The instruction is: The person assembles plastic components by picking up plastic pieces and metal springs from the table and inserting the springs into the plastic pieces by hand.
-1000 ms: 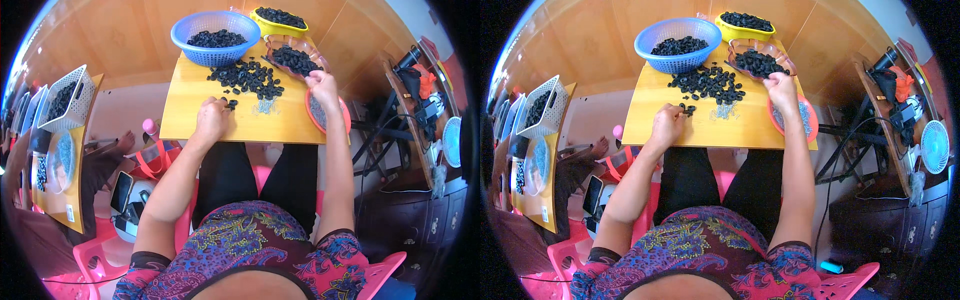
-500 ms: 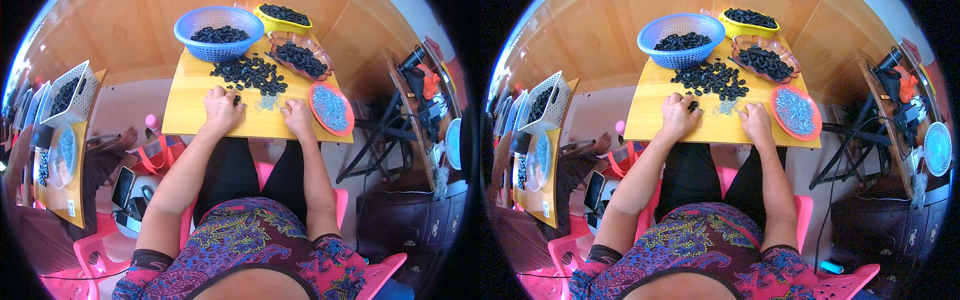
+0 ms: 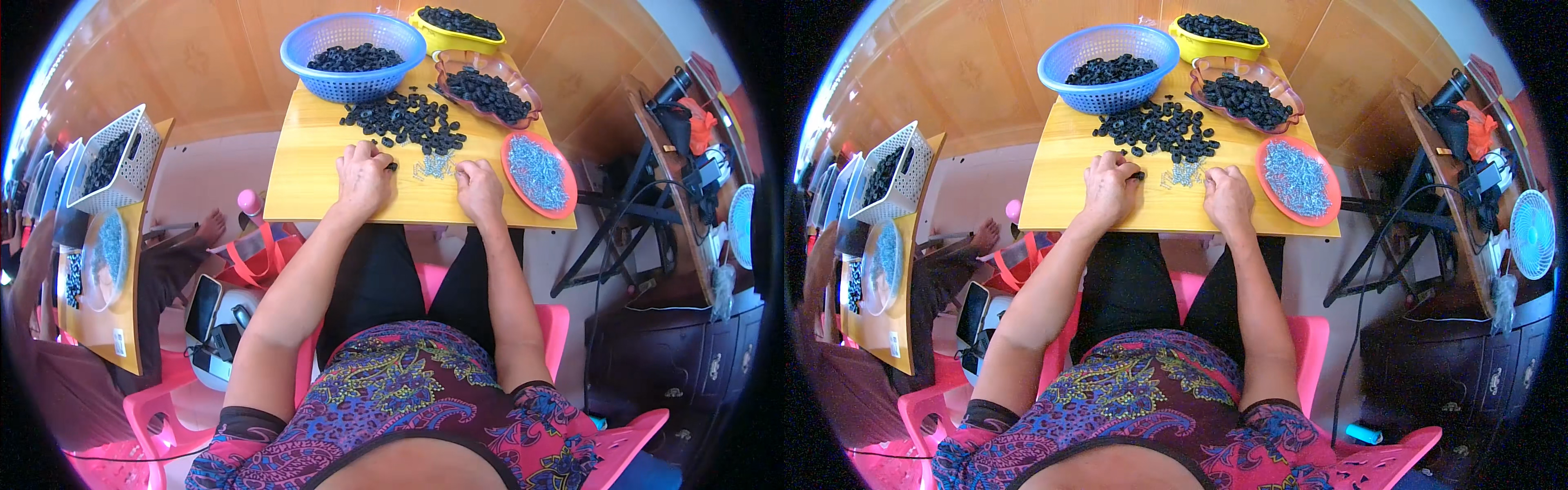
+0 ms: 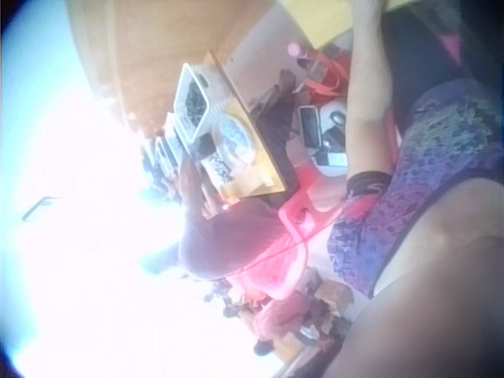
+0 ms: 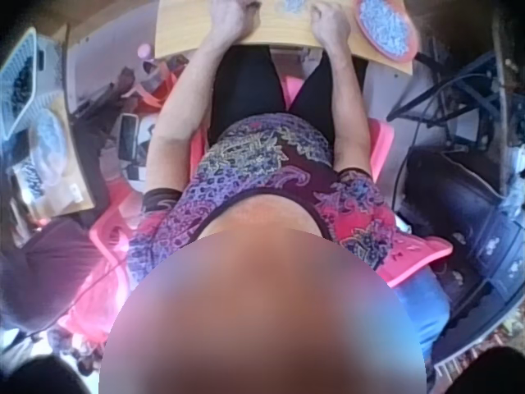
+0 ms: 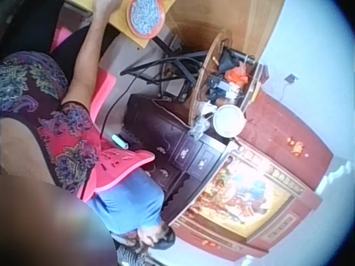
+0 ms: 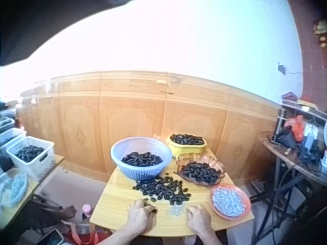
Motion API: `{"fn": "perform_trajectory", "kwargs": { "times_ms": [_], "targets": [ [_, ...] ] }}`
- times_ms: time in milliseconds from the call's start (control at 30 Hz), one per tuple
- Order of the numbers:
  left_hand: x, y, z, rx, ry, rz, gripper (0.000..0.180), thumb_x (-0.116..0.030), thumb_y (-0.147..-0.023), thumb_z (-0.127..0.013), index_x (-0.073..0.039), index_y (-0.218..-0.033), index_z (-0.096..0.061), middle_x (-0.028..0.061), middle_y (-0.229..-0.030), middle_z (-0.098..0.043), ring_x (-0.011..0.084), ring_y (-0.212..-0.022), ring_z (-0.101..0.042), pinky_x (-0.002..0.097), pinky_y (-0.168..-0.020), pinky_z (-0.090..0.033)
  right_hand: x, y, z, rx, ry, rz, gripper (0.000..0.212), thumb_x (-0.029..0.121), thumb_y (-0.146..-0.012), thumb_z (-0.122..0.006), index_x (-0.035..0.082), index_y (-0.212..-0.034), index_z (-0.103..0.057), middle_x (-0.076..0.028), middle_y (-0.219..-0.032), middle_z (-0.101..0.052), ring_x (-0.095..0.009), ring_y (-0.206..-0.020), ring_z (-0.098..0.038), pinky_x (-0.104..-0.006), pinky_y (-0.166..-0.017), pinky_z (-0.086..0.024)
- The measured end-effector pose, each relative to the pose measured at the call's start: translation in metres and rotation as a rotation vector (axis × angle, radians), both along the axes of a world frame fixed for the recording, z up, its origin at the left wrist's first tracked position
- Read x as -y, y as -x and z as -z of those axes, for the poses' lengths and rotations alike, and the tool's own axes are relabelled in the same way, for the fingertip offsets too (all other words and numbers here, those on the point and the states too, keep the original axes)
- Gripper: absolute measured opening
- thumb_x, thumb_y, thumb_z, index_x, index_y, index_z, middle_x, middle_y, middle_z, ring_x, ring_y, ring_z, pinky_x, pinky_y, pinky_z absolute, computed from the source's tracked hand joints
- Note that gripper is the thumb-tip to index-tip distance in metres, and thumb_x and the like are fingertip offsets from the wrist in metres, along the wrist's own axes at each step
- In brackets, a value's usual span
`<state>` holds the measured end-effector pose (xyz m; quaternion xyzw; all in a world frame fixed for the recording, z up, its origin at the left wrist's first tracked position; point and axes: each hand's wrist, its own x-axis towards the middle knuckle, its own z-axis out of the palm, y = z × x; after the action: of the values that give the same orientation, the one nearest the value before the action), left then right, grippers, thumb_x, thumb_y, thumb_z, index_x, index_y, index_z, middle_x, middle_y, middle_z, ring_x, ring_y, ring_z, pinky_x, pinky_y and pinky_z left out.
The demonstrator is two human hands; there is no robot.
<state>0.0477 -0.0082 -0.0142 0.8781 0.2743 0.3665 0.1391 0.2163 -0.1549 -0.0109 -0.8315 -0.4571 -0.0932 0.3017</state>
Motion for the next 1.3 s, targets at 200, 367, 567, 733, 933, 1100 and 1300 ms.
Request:
{"fn": "perform_trajectory", "kwargs": {
  "times_ms": [200,367,567,733,933,1100,1300],
  "targets": [
    [-0.005,-0.002,-0.001,0.155,-0.024,0.045,0.017,-0.007,-0.068,-0.069,-0.007,-0.084,-0.069,0.0056,-0.091,-0.062,0.0285,-0.087,-0.054,0.0398,-0.075,-0.041,0.0,-0.002,0.007,-0.025,-0.075,0.011,0.007,0.012,-0.079,-0.062,0.006,-0.082,-0.064,-0.014,-0.085,-0.059,-0.034,-0.081,-0.058,-0.0425,-0.07,-0.047],
    [-0.008,-0.005,-0.006,0.449,0.49,0.118,0.014,-0.003,-0.083,-0.06,-0.001,-0.095,-0.067,0.0062,-0.077,-0.064,0.016,-0.06,-0.055,0.0287,-0.059,-0.047,0.002,-0.003,0.01,-0.121,-0.219,0.002,0.008,0.012,-0.079,-0.063,0.004,-0.08,-0.063,-0.014,-0.08,-0.059,-0.032,-0.075,-0.059,-0.0408,-0.067,-0.046],
    [-0.006,0.009,-0.032,0.802,1.257,0.417,0.024,-0.003,-0.09,-0.052,0.001,-0.113,-0.058,0.0058,-0.078,-0.063,0.0107,-0.058,-0.053,0.0219,-0.055,-0.046,0.002,0.039,-0.014,-0.4,-0.431,-0.187,0.005,0.002,-0.08,-0.064,-0.001,-0.083,-0.062,-0.007,-0.075,-0.056,-0.014,-0.063,-0.054,-0.0269,-0.059,-0.045],
    [0.005,0.022,-0.048,0.716,1.702,0.597,0.022,-0.002,-0.093,-0.043,0.0,-0.112,-0.055,0.0094,-0.077,-0.062,0.0133,-0.056,-0.054,0.0232,-0.055,-0.046,-0.007,0.082,-0.045,-0.396,-0.456,-0.399,0.005,0.001,-0.084,-0.062,-0.003,-0.086,-0.061,-0.003,-0.081,-0.054,-0.008,-0.066,-0.049,-0.0212,-0.06,-0.041],
    [0.011,0.025,-0.05,0.707,1.68,0.665,0.009,-0.003,-0.092,-0.047,-0.002,-0.099,-0.052,0.0119,-0.073,-0.062,0.0151,-0.055,-0.054,0.0243,-0.055,-0.046,-0.01,0.1,-0.062,-0.346,-0.483,-0.398,0.004,0.0,-0.084,-0.062,-0.003,-0.085,-0.061,-0.004,-0.081,-0.054,-0.008,-0.064,-0.048,-0.0217,-0.057,-0.04],
    [0.015,0.023,-0.045,0.677,1.609,0.785,0.006,-0.006,-0.092,-0.051,-0.002,-0.096,-0.052,0.0084,-0.069,-0.059,0.0124,-0.052,-0.051,0.0216,-0.05,-0.04,-0.01,0.098,-0.06,-0.323,-0.464,-0.385,0.005,0.0,-0.08,-0.064,-0.001,-0.084,-0.061,-0.01,-0.078,-0.055,-0.019,-0.062,-0.056,-0.029,-0.056,-0.046],
    [0.026,0.022,-0.042,0.61,1.553,0.723,0.007,-0.007,-0.091,-0.052,-0.002,-0.095,-0.053,0.0063,-0.068,-0.058,0.0103,-0.052,-0.049,0.0212,-0.049,-0.038,-0.003,0.093,-0.056,-0.322,-0.437,-0.368,0.003,-0.001,-0.083,-0.062,-0.003,-0.083,-0.059,-0.004,-0.078,-0.052,-0.008,-0.062,-0.048,-0.0218,-0.055,-0.04]
  ]
}}
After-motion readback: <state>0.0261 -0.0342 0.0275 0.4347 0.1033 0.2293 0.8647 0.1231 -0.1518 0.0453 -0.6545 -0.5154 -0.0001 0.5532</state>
